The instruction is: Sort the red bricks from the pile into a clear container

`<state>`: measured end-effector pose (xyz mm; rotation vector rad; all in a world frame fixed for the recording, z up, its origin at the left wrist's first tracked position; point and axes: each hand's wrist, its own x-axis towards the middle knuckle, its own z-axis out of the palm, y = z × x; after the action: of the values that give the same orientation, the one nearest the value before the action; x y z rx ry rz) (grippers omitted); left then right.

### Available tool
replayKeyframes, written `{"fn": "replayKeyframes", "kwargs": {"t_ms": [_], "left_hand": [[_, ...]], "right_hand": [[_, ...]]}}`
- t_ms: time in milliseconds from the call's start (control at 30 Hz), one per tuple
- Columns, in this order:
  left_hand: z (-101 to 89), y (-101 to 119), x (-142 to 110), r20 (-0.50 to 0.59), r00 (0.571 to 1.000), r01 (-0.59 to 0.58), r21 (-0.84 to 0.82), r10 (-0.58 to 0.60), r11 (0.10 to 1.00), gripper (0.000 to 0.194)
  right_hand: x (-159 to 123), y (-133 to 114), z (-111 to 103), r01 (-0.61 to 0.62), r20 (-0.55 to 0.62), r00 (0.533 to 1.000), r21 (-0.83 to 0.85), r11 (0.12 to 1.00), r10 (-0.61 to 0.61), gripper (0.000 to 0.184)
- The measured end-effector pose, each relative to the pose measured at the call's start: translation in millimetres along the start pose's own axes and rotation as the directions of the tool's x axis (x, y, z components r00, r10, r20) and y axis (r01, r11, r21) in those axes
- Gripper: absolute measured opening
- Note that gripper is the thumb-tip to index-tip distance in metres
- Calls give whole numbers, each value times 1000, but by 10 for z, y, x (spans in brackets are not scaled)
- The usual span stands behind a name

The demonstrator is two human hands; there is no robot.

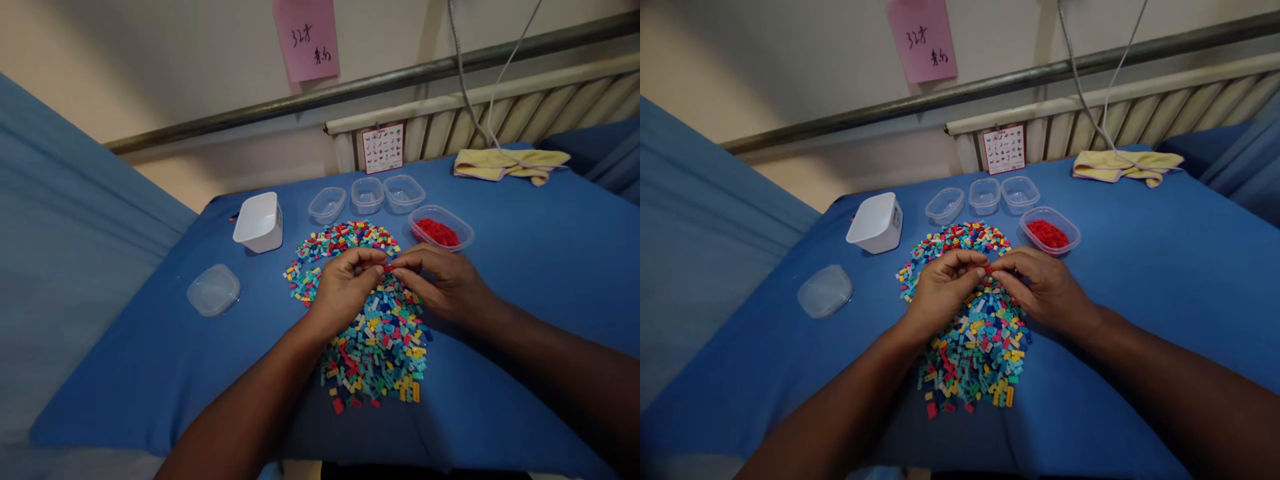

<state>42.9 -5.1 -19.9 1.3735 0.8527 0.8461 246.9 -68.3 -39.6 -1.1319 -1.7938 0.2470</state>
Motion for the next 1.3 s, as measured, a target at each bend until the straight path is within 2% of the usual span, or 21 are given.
{"fn": "replayKeyframes", "kwargs": {"t_ms": [167,367,633,833,1000,1100,1300], "left_hand": [[15,35,-5,25,999,37,-81,-35,996,28],[3,33,5,63,998,36,-104,-30,994,29],[9,29,14,43,995,97,-182,-91,978,31],[-3,-4,17,40,997,68,-122,-64,990,31],[-20,-26,-1,146,989,19,-20,-15,1000,30],[-12,-21,-13,154,988,4,-35,2,999,28],[7,42,-12,128,985,131,-118,-116,984,25]], "right_hand": [[-2,18,10,8,-24,1000,11,1000,-7,11],[6,5,14,17,-62,998,52,998,-14,10],[10,25,10,14,-13,1000,91,996,-12,12],[20,1,-8,9,2,1000,54,999,-9,9],[43,-27,-30,-22,-11,1000,29,999,23,7],[52,-38,-32,-27,-2,1000,48,998,28,7],[11,-25,2,-27,35,999,91,995,24,5]]}}
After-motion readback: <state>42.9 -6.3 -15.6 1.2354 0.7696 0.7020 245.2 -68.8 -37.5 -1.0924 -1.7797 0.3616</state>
